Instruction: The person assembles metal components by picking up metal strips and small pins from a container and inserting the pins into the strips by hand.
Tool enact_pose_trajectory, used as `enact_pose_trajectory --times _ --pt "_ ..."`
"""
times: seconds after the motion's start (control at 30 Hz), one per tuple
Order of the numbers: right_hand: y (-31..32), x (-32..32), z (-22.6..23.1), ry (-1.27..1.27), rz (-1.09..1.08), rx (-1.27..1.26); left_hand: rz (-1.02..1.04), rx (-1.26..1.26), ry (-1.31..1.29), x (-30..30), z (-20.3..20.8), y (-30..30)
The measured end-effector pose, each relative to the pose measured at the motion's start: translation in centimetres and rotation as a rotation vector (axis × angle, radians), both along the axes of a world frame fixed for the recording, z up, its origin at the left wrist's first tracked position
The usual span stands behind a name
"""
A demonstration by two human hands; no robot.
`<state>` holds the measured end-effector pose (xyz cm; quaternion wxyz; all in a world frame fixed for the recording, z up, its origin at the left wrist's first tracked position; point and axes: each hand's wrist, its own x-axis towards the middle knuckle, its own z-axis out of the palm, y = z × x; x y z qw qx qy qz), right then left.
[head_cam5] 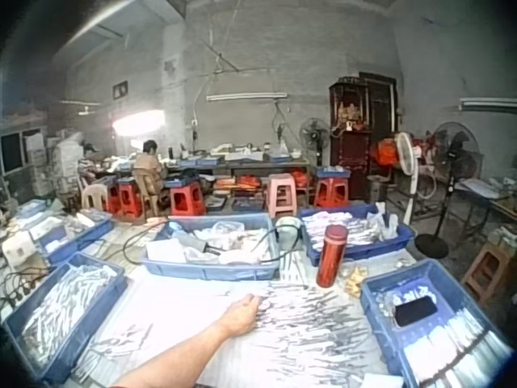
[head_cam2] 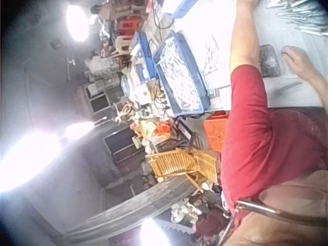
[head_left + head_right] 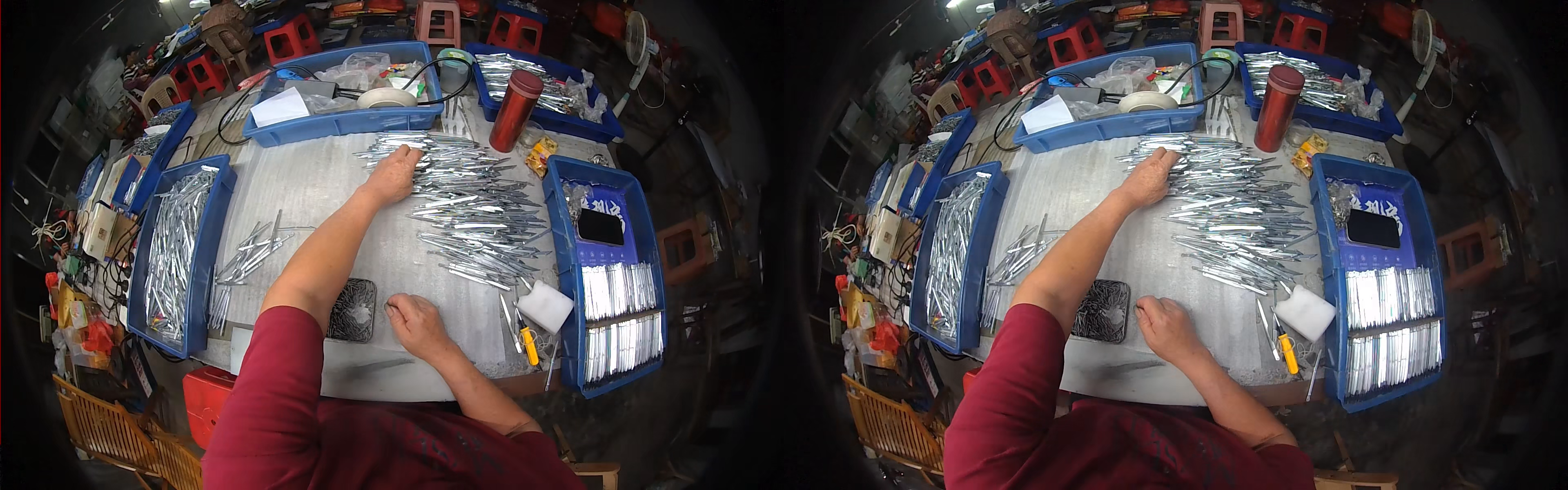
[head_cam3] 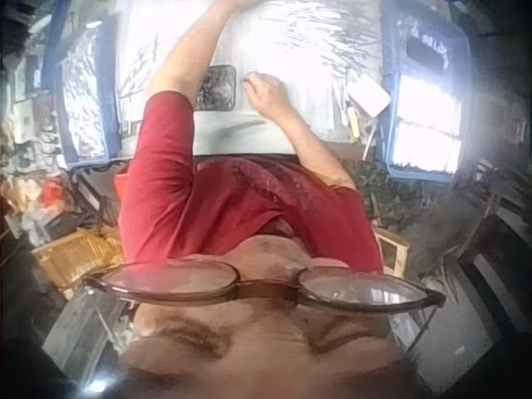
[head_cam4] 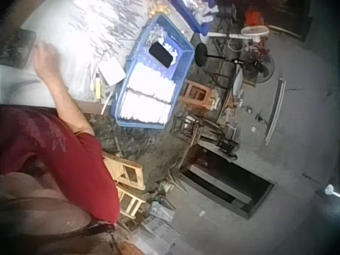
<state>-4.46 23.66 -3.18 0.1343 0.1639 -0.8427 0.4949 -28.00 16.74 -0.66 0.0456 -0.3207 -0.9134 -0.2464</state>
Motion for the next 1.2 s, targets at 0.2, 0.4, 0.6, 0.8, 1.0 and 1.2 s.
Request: enact_pose_trajectory --times 0.2,0.4,0.6,0.8,1.0,1.2 --pt "0.0 -0.1 0.0 0.035 -0.008 -0.018 0.002 0.096 0.096 0.4 -0.4 -0.3" --pt "0.1 -0.1 -0.4 -0.008 -0.004 0.012 0.017 0.128 0.063 0.7 -0.2 -0.8" --pt "0.0 0.0 0.0 -0.005 0.002 0.021 0.010 0.243 0.053 1.0 0.7 -1.6" --pt "0.0 -0.1 -0.2 0.045 0.005 -0.017 0.043 0.424 0.031 3.5 3.9 -4.5" --pt "-0.1 0.0 0.3 0.044 -0.016 -0.007 0.167 0.454 0.032 8.1 4.7 -12.5" --pt "-0.2 0.1 0.3 -0.029 -0.039 -0.004 0.375 0.476 -0.050 13.5 3.7 -21.3"
